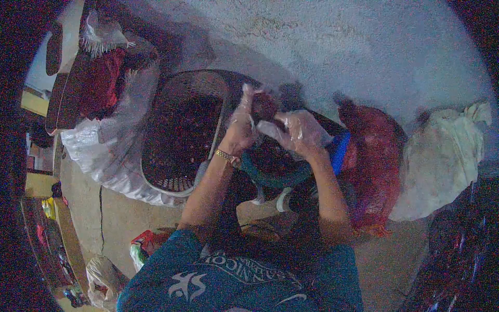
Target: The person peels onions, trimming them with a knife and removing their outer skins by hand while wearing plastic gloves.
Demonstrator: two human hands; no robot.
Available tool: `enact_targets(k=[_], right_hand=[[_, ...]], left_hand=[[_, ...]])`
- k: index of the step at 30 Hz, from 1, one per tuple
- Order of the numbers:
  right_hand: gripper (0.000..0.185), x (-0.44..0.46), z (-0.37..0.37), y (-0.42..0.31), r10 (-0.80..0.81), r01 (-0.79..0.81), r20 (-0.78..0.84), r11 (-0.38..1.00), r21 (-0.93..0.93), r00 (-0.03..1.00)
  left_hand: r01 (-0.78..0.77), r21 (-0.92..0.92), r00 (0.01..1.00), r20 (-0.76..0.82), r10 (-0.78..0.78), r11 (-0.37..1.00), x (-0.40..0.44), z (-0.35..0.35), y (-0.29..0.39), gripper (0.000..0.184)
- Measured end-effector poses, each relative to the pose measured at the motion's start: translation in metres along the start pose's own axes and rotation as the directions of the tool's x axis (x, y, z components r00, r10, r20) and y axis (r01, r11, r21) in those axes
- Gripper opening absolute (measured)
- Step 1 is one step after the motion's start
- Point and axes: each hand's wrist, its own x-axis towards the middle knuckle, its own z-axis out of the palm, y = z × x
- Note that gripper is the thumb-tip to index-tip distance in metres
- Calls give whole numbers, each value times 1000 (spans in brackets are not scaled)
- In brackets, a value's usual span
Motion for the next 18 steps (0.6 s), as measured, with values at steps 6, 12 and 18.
enact_targets(k=[6, 12, 18], right_hand=[[52, -7, 5, 21, -101, 99, 78, 995, 22, 992], [51, -5, 23, 51, 157, -165, -97, 983, -83, 983], [53, 2, 11, 31, 277, -263, 59, 948, -178, 959]], left_hand=[[34, -248, 996, -77, -55, 968, 1, -1, 9, 59], [-56, -462, 994, -112, 5, 885, 0, -3, 13, 54], [164, -688, 961, 274, 43, 706, 13, -42, -3, 27]])
